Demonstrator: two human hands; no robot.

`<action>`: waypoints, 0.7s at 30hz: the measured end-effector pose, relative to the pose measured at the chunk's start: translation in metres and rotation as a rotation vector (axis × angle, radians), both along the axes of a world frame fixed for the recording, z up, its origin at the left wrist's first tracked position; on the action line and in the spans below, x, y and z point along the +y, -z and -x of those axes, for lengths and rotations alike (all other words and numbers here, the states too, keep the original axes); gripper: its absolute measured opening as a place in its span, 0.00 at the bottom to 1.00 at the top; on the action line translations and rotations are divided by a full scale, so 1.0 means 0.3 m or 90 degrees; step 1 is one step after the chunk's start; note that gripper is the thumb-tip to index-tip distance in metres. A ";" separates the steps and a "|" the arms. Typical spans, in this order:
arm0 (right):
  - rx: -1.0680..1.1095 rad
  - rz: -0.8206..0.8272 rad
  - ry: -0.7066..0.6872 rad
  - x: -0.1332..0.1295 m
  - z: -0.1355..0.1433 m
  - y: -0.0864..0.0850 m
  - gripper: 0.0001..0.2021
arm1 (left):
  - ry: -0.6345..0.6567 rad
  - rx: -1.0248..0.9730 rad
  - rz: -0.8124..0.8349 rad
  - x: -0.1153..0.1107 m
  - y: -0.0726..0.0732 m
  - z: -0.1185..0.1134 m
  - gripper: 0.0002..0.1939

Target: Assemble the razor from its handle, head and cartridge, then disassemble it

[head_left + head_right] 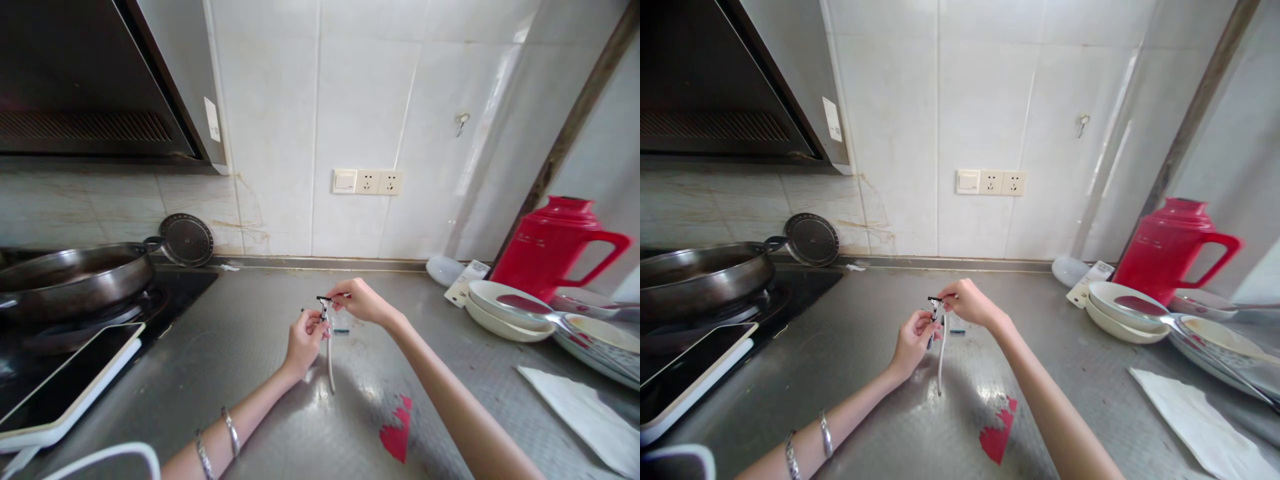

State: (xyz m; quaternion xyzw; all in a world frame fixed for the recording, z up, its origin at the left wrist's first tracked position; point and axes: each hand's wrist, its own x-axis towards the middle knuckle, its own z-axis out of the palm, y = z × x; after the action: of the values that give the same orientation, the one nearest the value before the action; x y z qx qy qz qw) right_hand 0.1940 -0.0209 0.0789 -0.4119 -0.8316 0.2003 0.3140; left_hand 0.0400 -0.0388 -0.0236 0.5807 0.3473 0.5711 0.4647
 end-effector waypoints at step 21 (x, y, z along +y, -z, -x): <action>-0.017 0.037 -0.022 0.020 -0.037 -0.003 0.14 | 0.005 -0.072 0.056 0.013 -0.025 -0.003 0.13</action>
State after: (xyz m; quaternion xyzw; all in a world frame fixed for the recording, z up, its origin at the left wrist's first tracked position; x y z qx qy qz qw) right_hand 0.2051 -0.0148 0.0799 -0.4092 -0.8366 0.2239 0.2873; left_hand 0.0410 -0.0347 -0.0163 0.5277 0.3432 0.5852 0.5111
